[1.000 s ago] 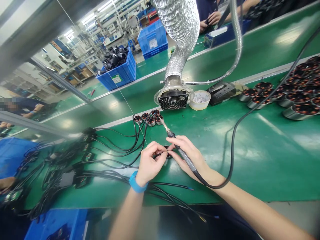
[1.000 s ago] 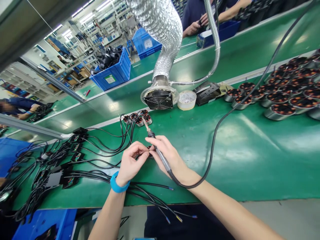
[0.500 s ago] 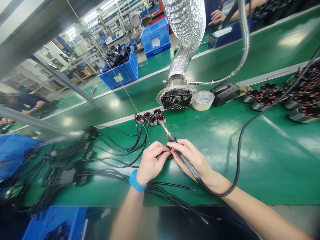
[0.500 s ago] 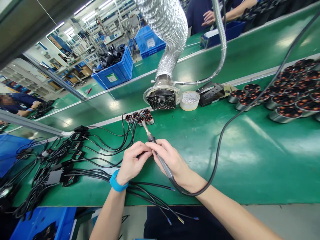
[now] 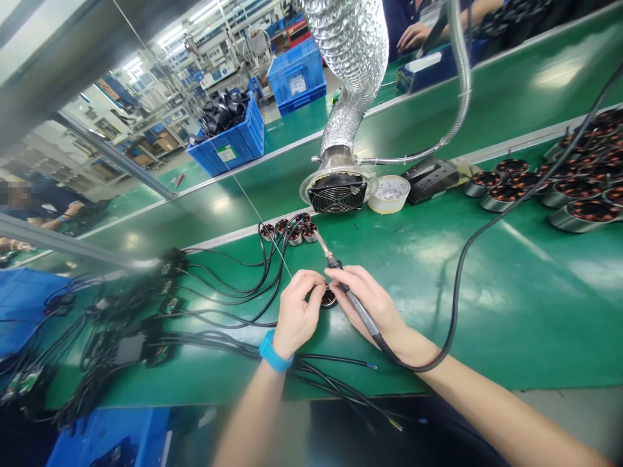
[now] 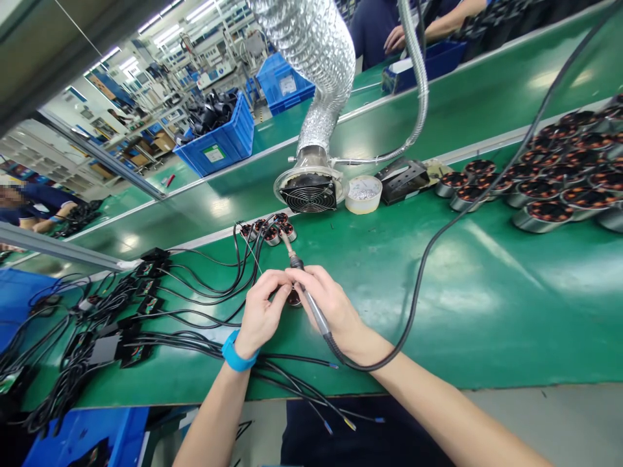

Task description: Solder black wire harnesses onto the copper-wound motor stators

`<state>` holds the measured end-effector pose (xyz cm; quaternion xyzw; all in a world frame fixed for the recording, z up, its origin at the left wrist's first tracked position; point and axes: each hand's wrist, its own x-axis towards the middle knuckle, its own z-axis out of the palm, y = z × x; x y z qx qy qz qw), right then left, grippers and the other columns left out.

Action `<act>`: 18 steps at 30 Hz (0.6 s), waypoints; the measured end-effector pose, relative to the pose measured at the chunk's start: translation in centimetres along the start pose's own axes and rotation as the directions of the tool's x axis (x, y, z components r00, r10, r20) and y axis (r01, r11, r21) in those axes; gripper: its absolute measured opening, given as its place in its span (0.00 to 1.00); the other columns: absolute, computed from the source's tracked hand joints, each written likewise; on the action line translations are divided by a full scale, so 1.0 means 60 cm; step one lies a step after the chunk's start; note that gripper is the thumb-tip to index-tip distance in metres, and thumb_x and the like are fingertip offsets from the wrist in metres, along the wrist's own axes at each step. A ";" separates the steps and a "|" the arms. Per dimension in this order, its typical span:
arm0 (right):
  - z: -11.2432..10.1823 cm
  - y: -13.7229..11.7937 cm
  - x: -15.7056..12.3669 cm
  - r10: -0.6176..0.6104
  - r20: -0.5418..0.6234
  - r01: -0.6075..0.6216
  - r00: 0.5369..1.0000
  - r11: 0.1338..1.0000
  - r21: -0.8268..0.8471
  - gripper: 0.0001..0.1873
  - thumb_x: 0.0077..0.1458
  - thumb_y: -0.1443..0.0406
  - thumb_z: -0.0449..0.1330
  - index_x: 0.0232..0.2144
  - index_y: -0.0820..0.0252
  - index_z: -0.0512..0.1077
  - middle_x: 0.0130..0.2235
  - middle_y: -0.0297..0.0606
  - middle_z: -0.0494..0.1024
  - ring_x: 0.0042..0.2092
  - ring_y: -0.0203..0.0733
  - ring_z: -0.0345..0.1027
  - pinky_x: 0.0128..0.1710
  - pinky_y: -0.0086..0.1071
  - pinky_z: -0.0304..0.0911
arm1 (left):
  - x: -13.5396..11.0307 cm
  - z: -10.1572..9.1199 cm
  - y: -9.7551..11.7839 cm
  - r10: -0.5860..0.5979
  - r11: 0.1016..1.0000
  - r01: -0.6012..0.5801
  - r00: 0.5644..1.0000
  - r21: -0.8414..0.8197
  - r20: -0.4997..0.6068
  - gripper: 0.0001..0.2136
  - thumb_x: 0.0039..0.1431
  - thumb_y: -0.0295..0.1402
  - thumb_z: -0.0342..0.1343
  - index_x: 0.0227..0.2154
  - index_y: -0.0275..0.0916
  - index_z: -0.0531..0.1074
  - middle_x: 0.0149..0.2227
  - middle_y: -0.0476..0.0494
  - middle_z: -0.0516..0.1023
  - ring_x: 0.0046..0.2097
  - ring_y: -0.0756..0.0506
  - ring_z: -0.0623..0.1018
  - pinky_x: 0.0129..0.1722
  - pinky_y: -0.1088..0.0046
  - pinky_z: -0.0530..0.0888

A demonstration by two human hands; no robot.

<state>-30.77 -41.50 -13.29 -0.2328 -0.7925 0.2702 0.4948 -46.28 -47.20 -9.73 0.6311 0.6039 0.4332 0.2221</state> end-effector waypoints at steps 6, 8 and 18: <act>-0.023 -0.018 0.008 0.086 -0.235 -0.098 0.968 0.994 -0.044 0.13 0.61 0.70 0.59 0.48 0.55 0.73 0.41 0.39 0.80 0.39 0.40 0.76 0.42 0.34 0.72 | 0.006 -0.002 -0.003 -0.022 1.000 0.022 1.000 0.007 0.004 0.08 0.66 0.28 0.51 0.30 0.39 0.71 0.36 0.44 0.74 0.41 0.45 0.74 0.44 0.69 0.69; -0.033 -0.024 0.004 0.110 -0.304 -0.142 0.946 0.986 -0.084 0.07 0.61 0.69 0.59 0.39 0.56 0.76 0.35 0.37 0.82 0.35 0.40 0.77 0.39 0.33 0.73 | 0.006 -0.002 -0.002 -0.027 1.000 0.027 1.000 0.008 0.004 0.09 0.66 0.28 0.51 0.30 0.39 0.71 0.36 0.44 0.74 0.41 0.45 0.74 0.44 0.70 0.69; -0.039 -0.024 -0.013 0.094 -0.316 -0.108 0.944 0.994 -0.027 0.08 0.60 0.70 0.57 0.31 0.56 0.75 0.25 0.31 0.78 0.27 0.38 0.75 0.30 0.32 0.69 | 0.003 0.003 0.004 -0.030 0.999 0.030 0.999 0.036 -0.022 0.09 0.67 0.29 0.49 0.30 0.39 0.69 0.36 0.44 0.72 0.41 0.45 0.73 0.44 0.69 0.69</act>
